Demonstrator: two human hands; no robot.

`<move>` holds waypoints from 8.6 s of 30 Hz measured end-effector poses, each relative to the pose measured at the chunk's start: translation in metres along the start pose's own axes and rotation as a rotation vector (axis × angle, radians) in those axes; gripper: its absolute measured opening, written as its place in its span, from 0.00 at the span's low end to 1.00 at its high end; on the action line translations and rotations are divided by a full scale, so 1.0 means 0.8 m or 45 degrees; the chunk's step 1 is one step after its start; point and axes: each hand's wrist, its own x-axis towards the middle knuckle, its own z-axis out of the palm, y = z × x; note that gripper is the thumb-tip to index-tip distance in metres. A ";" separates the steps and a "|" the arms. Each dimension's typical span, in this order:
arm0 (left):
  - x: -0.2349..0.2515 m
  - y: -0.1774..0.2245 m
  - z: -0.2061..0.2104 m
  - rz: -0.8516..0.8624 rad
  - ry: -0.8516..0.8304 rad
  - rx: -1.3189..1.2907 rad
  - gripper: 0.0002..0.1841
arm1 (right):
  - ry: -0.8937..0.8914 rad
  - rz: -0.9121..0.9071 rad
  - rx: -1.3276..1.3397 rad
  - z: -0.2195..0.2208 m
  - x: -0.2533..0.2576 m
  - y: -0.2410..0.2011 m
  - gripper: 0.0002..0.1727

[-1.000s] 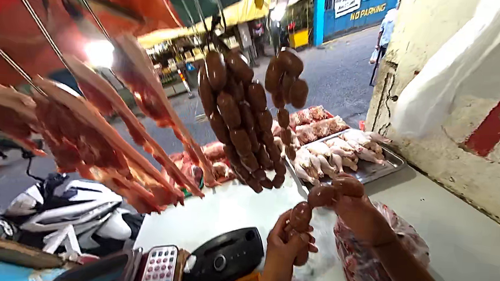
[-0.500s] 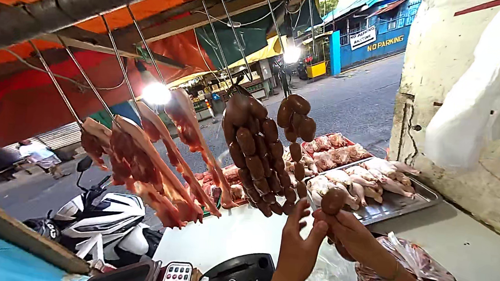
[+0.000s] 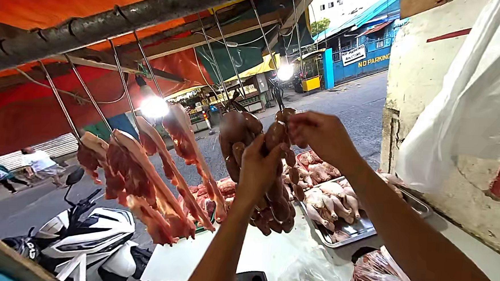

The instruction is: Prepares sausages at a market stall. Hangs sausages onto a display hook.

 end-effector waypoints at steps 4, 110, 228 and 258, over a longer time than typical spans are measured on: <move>0.037 0.018 -0.026 0.053 -0.029 0.213 0.17 | 0.127 -0.029 -0.357 0.025 0.089 0.011 0.16; 0.162 0.031 -0.011 0.262 -0.565 0.120 0.29 | -0.501 0.266 0.224 -0.082 0.126 0.029 0.31; 0.194 0.037 0.060 0.087 0.267 -0.226 0.22 | -0.020 0.467 0.567 -0.027 0.084 -0.002 0.27; 0.180 0.037 0.038 -0.093 0.003 -0.298 0.32 | 0.024 -0.038 0.102 0.002 0.079 0.051 0.27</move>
